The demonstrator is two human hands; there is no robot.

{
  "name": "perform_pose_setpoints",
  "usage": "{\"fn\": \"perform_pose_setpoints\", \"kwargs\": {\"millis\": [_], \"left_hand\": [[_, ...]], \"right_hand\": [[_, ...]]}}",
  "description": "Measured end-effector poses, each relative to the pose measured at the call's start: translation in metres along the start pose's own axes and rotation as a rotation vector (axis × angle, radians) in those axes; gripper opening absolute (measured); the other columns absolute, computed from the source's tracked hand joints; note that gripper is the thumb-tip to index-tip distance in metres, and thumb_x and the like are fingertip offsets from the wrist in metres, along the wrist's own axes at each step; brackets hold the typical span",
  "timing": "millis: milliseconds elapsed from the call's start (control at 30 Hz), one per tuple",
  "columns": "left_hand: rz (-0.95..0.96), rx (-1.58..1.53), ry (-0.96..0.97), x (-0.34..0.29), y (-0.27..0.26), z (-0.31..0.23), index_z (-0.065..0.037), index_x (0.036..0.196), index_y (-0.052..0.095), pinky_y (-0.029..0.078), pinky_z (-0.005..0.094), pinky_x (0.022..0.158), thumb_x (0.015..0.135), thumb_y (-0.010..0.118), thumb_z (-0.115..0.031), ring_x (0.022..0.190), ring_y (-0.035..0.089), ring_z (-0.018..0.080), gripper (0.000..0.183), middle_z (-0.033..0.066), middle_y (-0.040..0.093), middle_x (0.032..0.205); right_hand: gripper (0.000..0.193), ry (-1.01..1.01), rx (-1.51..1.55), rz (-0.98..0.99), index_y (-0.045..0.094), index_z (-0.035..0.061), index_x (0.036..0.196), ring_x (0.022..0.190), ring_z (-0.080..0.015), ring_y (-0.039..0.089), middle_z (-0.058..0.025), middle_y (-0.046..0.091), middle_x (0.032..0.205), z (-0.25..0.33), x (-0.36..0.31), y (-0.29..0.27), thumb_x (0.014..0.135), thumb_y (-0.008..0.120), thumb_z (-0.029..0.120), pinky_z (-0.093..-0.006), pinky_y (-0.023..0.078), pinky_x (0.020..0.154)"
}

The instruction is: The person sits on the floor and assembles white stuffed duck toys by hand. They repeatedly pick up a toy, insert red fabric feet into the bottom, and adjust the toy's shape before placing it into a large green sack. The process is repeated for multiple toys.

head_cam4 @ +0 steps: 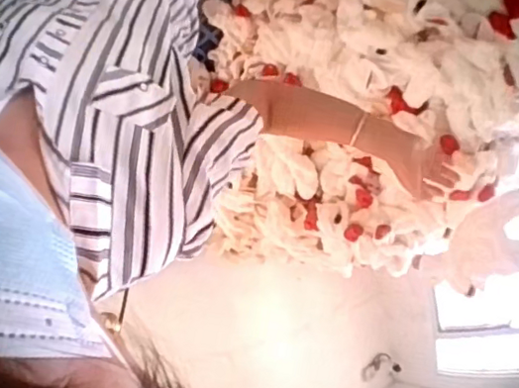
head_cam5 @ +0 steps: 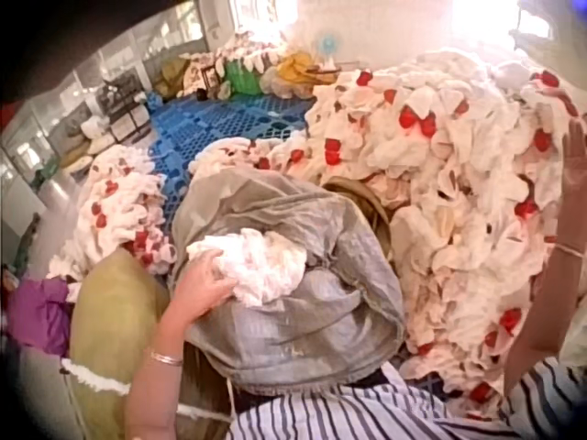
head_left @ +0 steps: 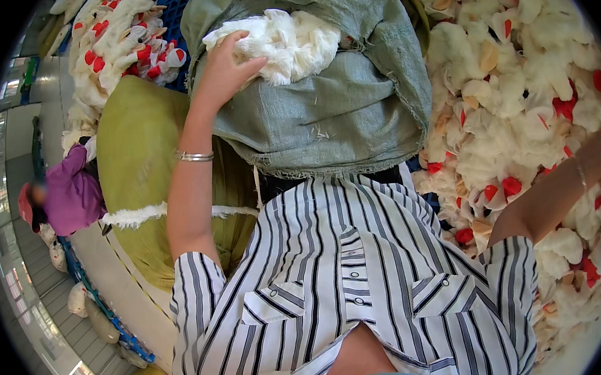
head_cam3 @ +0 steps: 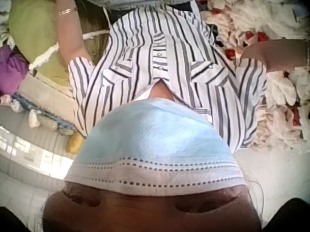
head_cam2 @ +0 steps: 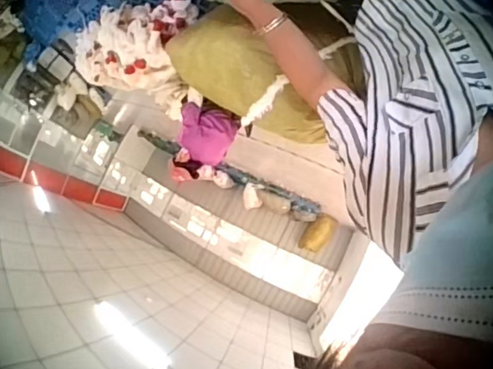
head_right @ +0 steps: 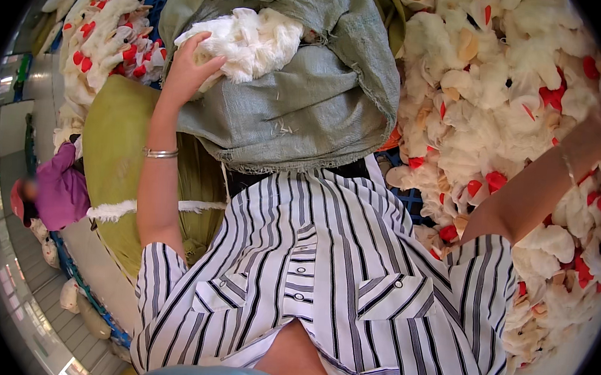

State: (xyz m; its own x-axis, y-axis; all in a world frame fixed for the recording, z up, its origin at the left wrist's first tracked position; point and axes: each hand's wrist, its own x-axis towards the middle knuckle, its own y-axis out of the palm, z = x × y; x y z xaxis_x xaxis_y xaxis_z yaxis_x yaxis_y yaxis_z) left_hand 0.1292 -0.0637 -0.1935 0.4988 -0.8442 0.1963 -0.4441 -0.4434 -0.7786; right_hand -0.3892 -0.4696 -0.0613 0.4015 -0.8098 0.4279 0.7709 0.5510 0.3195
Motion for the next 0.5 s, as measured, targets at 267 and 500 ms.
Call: {"fn": "perform_pose_setpoints", "kwargs": {"millis": [267,500], "left_hand": [[0.273,0.285,-0.026,0.012,0.057,-0.006,-0.003,0.112,0.063,0.047,0.0384,0.090,0.081,0.067,-0.036,0.103,0.061,0.0315,0.046,0.0175,0.065,0.111],[0.425,-0.532,0.272,-0.057,0.017,-0.122,-0.002,0.089,0.062,0.049,0.0360,0.073,0.079,0.067,-0.019,0.078,0.060,0.0297,0.021,0.0141,0.061,0.082]], "right_hand": [[0.034,0.760,-0.040,0.275,0.062,0.0017,0.108,0.090,-0.0177,0.066,-0.0102,0.068,0.099,-0.170,-0.144,0.200,0.097,0.054,0.033,-0.0296,0.053,0.074],[0.051,1.048,0.337,0.195,0.051,0.0011,0.130,0.101,-0.0196,0.065,-0.0122,0.060,0.125,-0.200,-0.182,0.253,0.099,0.051,0.041,-0.0331,0.053,0.085]]}}
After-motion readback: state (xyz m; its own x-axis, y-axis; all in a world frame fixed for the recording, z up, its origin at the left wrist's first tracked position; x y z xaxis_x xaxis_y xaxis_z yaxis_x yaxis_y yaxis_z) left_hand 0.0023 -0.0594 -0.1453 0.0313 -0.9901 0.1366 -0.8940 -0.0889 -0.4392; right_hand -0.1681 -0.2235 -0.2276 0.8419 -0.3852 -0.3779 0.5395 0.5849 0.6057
